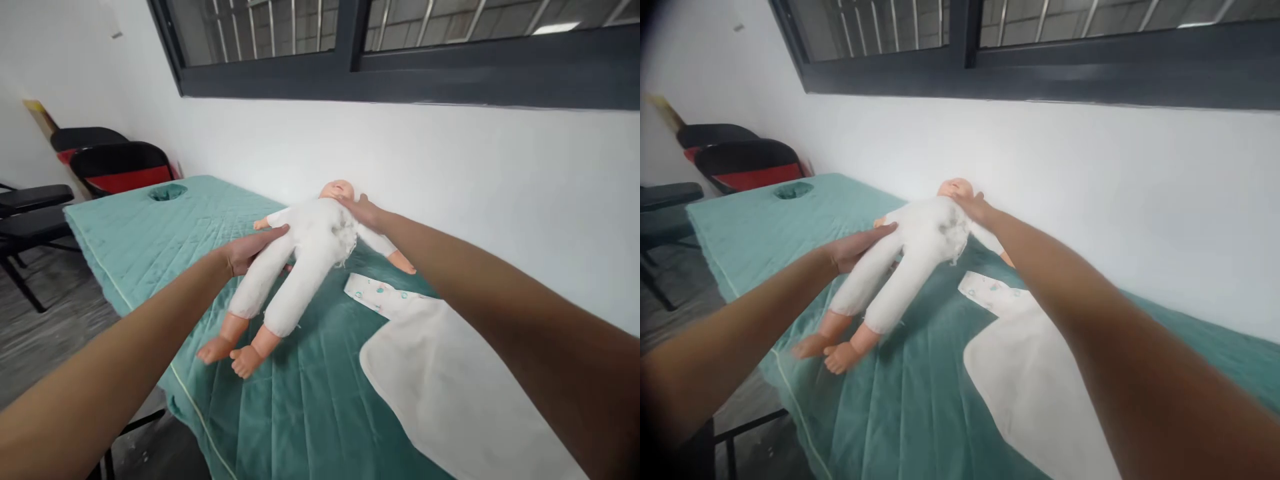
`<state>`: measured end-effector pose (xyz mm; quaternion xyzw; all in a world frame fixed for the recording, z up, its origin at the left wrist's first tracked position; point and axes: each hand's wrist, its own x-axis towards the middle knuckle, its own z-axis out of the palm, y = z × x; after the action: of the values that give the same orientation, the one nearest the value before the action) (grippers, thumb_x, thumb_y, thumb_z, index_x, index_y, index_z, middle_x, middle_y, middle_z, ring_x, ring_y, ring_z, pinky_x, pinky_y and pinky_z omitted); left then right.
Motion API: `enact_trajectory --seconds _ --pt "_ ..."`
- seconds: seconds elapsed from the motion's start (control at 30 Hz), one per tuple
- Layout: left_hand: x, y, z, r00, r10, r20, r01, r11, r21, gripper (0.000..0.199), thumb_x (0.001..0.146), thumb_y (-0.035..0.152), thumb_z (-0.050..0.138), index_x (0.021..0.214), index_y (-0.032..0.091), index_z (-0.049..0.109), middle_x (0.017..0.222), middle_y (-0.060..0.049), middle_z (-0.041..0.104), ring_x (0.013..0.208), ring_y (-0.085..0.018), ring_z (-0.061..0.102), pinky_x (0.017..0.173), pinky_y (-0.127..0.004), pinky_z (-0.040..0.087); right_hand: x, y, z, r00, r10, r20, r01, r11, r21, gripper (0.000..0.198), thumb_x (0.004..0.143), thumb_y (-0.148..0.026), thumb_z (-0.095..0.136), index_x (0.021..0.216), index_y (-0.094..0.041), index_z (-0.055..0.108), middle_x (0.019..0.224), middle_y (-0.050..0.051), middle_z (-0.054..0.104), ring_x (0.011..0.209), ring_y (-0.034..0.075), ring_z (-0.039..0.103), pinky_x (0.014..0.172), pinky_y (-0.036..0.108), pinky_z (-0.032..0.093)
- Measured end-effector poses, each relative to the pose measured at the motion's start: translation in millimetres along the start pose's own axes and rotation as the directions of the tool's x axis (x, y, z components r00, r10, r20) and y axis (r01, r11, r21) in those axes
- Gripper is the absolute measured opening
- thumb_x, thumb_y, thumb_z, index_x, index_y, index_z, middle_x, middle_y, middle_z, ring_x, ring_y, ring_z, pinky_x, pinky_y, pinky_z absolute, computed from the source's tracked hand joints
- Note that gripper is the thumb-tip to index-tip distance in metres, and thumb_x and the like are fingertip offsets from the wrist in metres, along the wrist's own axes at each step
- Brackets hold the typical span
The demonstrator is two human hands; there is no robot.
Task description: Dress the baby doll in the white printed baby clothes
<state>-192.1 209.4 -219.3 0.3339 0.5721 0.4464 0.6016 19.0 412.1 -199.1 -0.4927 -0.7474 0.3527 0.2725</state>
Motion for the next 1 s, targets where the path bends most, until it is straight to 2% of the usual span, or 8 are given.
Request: enact_trajectory --seconds 0.2,0.33,0.43,0.5,0.6,0.73,0.9,1.0 --pt "-23 -11 119 0.978 0.154 0.141 -0.138 0.984 -0.114 0.053 0.087 0.056 0.064 0.116 0.011 0.065 0.097 -0.015 0.075 0.073 -0.025 0.071 0.069 -0.040 0.061 -58 10 -118 0.995 0.091 -0.039 -0.097 0.974 -0.207 0.127 0.072 -0.089 0.049 0.159 -0.005 0.009 0.161 0.025 0.028 0.141 0.041 0.041 0.114 0.052 0.038" --pt "-45 -48 207 0.951 0.128 0.282 -0.085 0.983 -0.160 0.055 0.084 0.059 0.065 0.118 0.015 0.065 0.103 -0.016 0.075 0.079 -0.028 0.073 0.069 -0.040 0.062 -123 63 -181 0.978 0.188 -0.085 -0.203 0.950 -0.238 0.121 0.073 -0.089 0.049 0.158 -0.009 0.019 0.161 0.023 0.029 0.141 0.041 0.042 0.114 0.053 0.038" --pt "-59 -82 260 0.935 0.095 0.342 -0.053 0.990 -0.131 0.061 0.080 0.065 0.064 0.120 0.018 0.065 0.102 -0.016 0.075 0.083 -0.031 0.073 0.069 -0.042 0.062 -176 112 -208 0.961 0.247 -0.125 -0.270 0.938 -0.219 0.121 0.073 -0.088 0.050 0.158 -0.007 0.019 0.162 0.023 0.027 0.144 0.040 0.037 0.117 0.052 0.034" --pt "-64 -102 286 0.922 0.133 0.363 -0.103 0.990 -0.100 0.064 0.079 0.068 0.062 0.120 0.020 0.065 0.100 -0.016 0.075 0.084 -0.032 0.073 0.070 -0.044 0.062 -205 142 -218 0.942 0.301 -0.149 -0.327 0.924 -0.198 0.125 0.072 -0.089 0.051 0.159 -0.006 0.014 0.163 0.023 0.024 0.146 0.040 0.034 0.118 0.052 0.033" --pt "-65 -124 311 0.911 0.209 0.355 -0.200 0.978 -0.060 0.062 0.079 0.069 0.060 0.120 0.022 0.065 0.100 -0.015 0.075 0.083 -0.030 0.072 0.074 -0.046 0.061 -233 178 -223 0.928 0.351 -0.123 -0.368 0.915 -0.164 0.127 0.072 -0.090 0.049 0.159 -0.006 0.009 0.164 0.022 0.022 0.147 0.039 0.032 0.119 0.051 0.032" --pt "-64 -144 323 0.930 0.183 0.320 -0.198 0.980 0.013 0.059 0.078 0.068 0.061 0.120 0.026 0.064 0.100 -0.013 0.075 0.082 -0.028 0.071 0.076 -0.045 0.060 -242 207 -216 0.923 0.370 -0.102 -0.381 0.914 -0.141 0.125 0.073 -0.089 0.047 0.160 -0.008 0.008 0.162 0.022 0.027 0.145 0.038 0.036 0.119 0.051 0.031" --pt "-69 -155 323 0.965 0.190 0.183 -0.215 0.968 0.130 0.055 0.080 0.070 0.056 0.111 0.027 0.068 0.094 -0.010 0.075 0.081 -0.027 0.071 0.072 -0.039 0.059 -243 211 -217 0.936 0.343 -0.082 -0.352 0.902 -0.251 0.116 0.080 -0.087 0.039 0.159 -0.010 0.007 0.160 0.021 0.032 0.143 0.037 0.039 0.115 0.048 0.034" --pt "-67 -151 310 0.978 0.149 0.145 -0.186 0.940 0.287 0.056 0.085 0.072 0.046 0.093 0.022 0.071 0.087 -0.010 0.075 0.080 -0.027 0.070 0.070 -0.037 0.056 -250 197 -223 0.952 0.262 -0.157 -0.306 0.819 -0.486 0.096 0.089 -0.079 0.032 0.155 -0.010 0.021 0.138 0.024 0.059 0.124 0.038 0.058 0.103 0.048 0.041"
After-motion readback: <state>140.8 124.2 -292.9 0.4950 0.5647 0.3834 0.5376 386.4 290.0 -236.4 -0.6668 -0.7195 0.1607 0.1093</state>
